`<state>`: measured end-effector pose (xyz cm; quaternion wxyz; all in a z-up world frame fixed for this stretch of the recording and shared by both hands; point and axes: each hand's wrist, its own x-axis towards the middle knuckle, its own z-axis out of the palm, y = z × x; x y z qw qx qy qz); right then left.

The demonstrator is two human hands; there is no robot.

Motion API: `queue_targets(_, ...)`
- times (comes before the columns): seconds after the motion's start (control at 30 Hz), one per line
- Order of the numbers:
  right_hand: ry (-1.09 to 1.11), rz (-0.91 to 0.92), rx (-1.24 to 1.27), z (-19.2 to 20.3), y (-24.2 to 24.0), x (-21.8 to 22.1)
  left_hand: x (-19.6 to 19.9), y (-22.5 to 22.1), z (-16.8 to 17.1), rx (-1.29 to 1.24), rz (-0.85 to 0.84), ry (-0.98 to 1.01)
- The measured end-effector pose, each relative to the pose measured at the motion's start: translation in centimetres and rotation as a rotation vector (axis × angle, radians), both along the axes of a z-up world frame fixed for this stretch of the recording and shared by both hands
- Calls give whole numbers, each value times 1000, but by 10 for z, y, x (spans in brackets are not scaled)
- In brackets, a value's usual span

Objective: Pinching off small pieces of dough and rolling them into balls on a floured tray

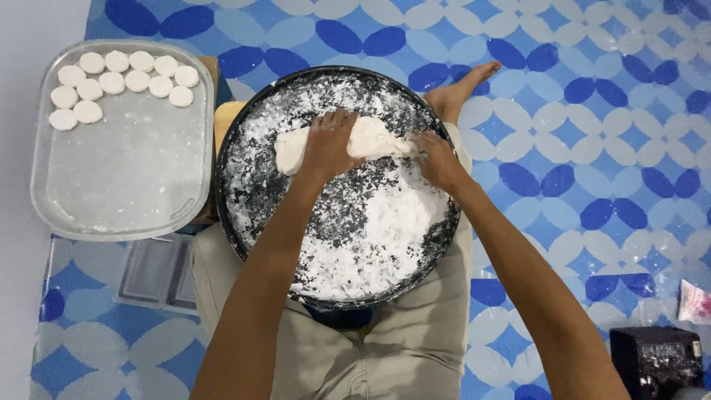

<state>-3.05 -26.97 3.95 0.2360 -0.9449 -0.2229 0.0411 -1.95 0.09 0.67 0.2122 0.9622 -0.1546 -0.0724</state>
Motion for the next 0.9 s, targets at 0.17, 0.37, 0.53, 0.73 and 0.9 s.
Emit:
queue_targets(0.17, 20, -263, 246, -28, -11, -8, -14, -3, 7, -26, 31, -4)
queue_targets(0.37, 27, -709, 838, -23, 3, -19, -12, -6, -6, -41, 63, -49)
queue_targets(0.53, 373, -612, 1364, -3, 28, -76, -50, -14, 38, -164, 80, -67)
queue_targets(0.73, 334, -337, 980, 2, 59, -146, -178, -44, 51, -1084, 67, 426)
queue_targets(0.9, -68, -109, 635, 24, 95, -186, -222, -46, -30, -1687, 496, 340)
